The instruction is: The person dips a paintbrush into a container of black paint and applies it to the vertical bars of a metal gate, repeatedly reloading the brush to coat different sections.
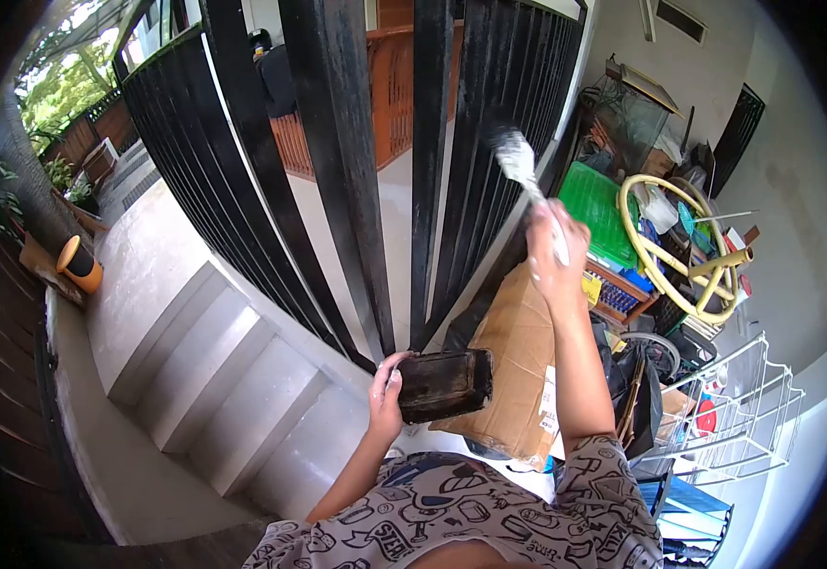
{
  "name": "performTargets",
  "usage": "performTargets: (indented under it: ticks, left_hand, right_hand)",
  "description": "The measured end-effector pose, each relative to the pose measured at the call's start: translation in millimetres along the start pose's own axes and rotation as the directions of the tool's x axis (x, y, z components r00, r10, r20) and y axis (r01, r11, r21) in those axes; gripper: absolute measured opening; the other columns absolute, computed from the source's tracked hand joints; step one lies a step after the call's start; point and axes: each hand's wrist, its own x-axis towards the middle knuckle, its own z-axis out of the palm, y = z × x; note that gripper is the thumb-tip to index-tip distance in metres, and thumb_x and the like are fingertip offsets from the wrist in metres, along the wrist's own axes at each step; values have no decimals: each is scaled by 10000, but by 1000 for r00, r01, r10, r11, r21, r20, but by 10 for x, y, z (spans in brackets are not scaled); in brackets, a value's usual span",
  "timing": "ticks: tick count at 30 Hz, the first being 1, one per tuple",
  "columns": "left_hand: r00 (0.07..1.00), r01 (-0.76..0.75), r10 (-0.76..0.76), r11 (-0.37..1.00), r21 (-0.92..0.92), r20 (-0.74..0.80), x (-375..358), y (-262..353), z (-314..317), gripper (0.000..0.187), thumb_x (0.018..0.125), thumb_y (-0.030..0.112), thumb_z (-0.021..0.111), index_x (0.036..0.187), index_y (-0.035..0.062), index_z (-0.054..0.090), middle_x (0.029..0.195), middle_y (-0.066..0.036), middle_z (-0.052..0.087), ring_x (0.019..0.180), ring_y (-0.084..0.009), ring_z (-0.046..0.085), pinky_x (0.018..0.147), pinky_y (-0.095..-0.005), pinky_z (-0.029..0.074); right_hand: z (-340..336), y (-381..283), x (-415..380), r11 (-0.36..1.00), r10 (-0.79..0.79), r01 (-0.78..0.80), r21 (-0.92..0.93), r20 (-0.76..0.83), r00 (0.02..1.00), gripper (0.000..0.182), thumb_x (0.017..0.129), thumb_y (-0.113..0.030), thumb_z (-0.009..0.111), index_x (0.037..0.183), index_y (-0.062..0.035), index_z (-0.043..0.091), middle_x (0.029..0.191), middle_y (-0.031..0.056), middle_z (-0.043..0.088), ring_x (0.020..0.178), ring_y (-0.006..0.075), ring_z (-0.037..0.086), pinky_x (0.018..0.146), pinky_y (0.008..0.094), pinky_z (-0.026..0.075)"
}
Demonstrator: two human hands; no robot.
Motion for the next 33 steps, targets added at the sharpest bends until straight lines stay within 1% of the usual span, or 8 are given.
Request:
performTargets:
  ticks: [4, 9, 16, 18, 21, 24, 28, 33]
  left_hand:
    - [999, 26, -26, 1000, -17, 27, -6, 28, 4, 393, 1043, 247, 425, 1283, -13, 595, 1264, -160, 638, 1210, -256, 575, 1082, -364, 391]
    - [1000, 13, -13, 1000, -2, 10, -9, 48, -16, 383, 1042, 233, 425, 1281, -13, 595, 1256, -155, 637, 1201, -250, 577, 1079, -360, 391]
    - [999, 40, -40, 999, -7, 25, 16, 60, 33, 375, 1041, 223, 425, 1275, -13, 599, 1249, -148, 637, 1192, -242, 578, 1077, -356, 391]
    - [998, 41, -41, 999, 12, 37, 27, 74, 37, 372, 1040, 217, 422, 1272, -14, 601, 1248, -146, 637, 1192, -241, 578, 1077, -354, 391]
    - [998, 44, -44, 999, -14, 35, 26, 113, 52, 364, 1038, 204, 426, 1268, -14, 604, 1246, -144, 637, 1194, -237, 575, 1075, -347, 390]
    - [998, 55, -54, 998, -40, 27, 30, 13, 27, 355, 1035, 188, 427, 1269, -15, 602, 1250, -140, 634, 1196, -233, 573, 1072, -341, 391]
    - [996, 79, -78, 996, -49, 39, 37, -16, 28, 358, 1035, 183, 426, 1271, -19, 604, 1248, -140, 634, 1199, -235, 573, 1080, -346, 384]
    - [997, 63, -62, 998, -19, 43, 68, -9, 28, 378, 1043, 220, 432, 1283, -19, 600, 1273, -148, 628, 1220, -238, 566, 1091, -350, 377]
  right_hand:
    - [313, 218, -293, 970, 225, -235, 66, 132, 965, 198, 953, -194, 616, 878, -12, 639, 611, 165, 585, 523, 212, 620, 525, 371, 472]
    - [43, 35, -351, 956, 265, -224, -187, 235, 935, 255, 943, -239, 633, 844, -5, 662, 588, 164, 586, 506, 238, 623, 539, 386, 486]
    - [-51, -5, 33, 997, 22, -15, 76, -91, 996, 247, 981, -155, 606, 790, 2, 620, 559, 104, 482, 478, 159, 470, 484, 336, 384]
    - [63, 31, -5, 999, -12, 16, -33, 122, 992, 252, 966, -226, 588, 832, -23, 656, 621, 201, 578, 552, 366, 623, 535, 424, 476]
    - [193, 255, -294, 977, 131, -70, -200, 314, 940, 274, 943, -232, 586, 799, -9, 659, 669, 249, 602, 630, 459, 612, 579, 476, 497]
    - [36, 178, -279, 974, 186, -130, -187, 319, 930, 306, 940, -229, 601, 741, -3, 653, 664, 247, 602, 616, 448, 619, 569, 464, 491]
    - [-31, 123, -108, 979, 202, -202, 16, -3, 979, 288, 971, -157, 611, 741, 15, 624, 576, 127, 541, 475, 176, 524, 485, 343, 380]
    - [325, 281, -295, 998, 16, -15, 66, -20, 1000, 189, 921, -146, 625, 801, -5, 662, 633, 164, 609, 520, 223, 637, 539, 327, 513]
